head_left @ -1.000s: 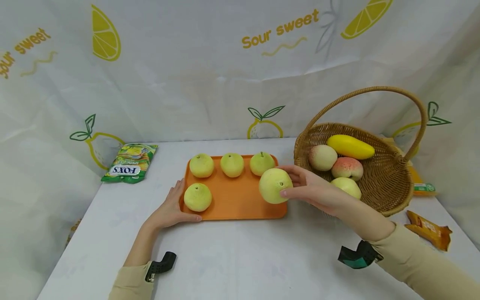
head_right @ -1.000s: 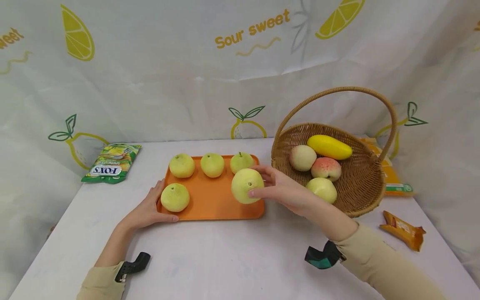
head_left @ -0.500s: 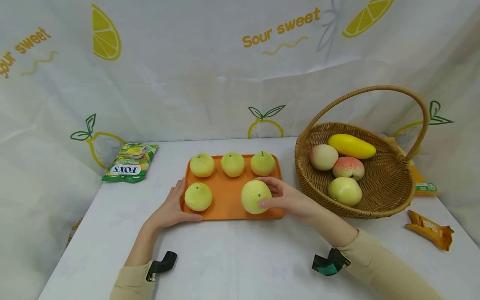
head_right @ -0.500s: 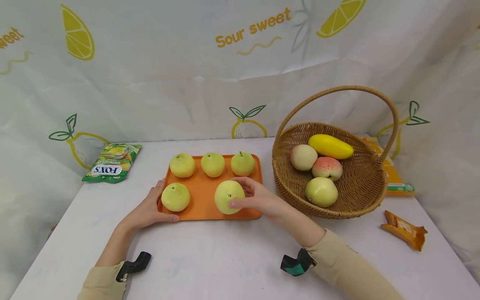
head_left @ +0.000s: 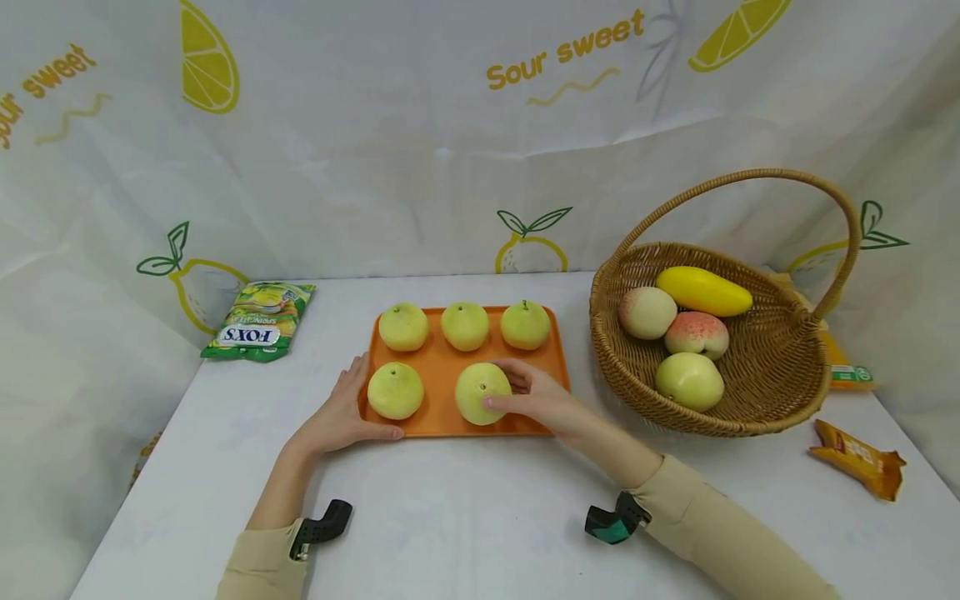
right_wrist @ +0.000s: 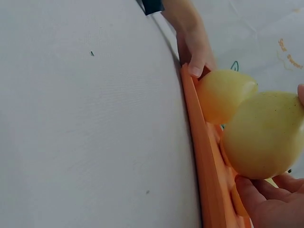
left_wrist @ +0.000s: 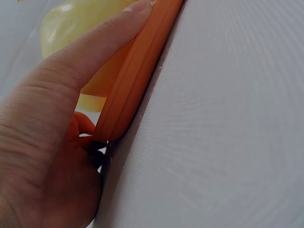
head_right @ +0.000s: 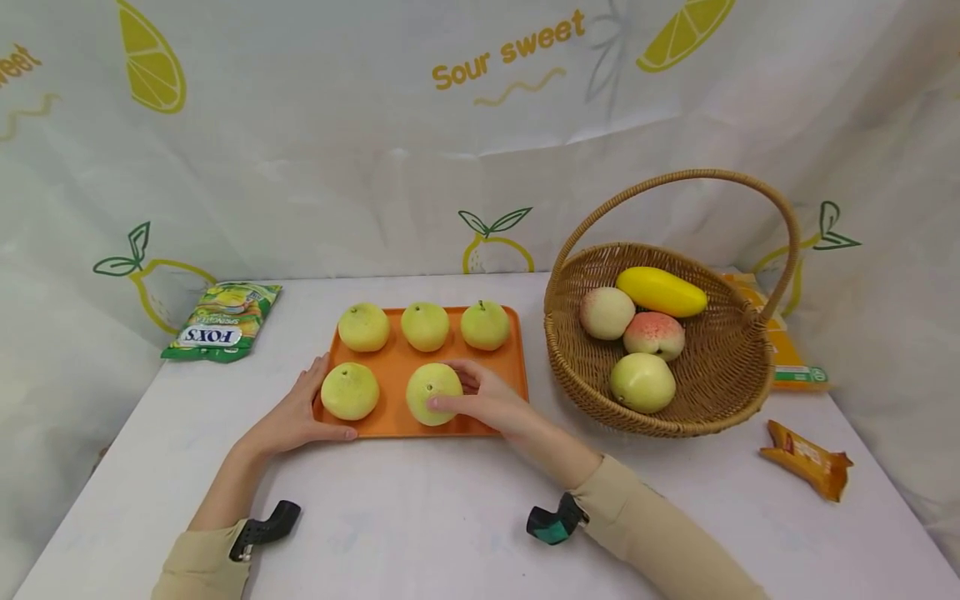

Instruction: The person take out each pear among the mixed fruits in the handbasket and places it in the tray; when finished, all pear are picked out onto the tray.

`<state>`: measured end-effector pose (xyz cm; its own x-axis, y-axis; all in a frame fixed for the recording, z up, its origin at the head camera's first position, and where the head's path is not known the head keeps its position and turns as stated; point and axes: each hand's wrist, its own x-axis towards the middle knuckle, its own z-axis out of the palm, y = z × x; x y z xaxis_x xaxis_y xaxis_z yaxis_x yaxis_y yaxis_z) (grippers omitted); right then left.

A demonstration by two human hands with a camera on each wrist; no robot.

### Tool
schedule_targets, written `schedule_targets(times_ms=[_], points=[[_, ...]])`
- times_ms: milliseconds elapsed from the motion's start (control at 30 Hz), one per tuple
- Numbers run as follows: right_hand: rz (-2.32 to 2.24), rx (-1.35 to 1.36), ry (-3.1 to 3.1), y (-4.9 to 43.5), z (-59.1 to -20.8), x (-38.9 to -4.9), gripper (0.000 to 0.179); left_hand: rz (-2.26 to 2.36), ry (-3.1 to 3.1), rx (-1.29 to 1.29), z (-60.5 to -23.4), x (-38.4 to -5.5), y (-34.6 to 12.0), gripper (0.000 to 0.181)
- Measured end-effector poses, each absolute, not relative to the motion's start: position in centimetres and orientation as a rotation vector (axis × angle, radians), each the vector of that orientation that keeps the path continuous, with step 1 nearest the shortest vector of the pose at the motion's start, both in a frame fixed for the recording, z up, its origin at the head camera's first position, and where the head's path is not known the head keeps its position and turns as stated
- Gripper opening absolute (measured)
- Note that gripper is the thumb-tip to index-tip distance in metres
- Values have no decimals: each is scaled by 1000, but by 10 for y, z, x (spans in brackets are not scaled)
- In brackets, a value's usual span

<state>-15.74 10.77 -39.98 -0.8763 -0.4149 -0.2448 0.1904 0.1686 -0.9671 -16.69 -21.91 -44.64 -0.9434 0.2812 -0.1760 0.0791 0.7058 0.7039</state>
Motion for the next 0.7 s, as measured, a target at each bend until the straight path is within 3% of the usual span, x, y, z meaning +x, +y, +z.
schedule_targets(times_ms=[267,700], points=[[-1655,-175,2116,90,-407,-166,61,1072,2646,292,-445,-167,-218,135],[-1507,-144,2229,81,-414,-175,64,1081,2650,306,-445,-168,-218,134]])
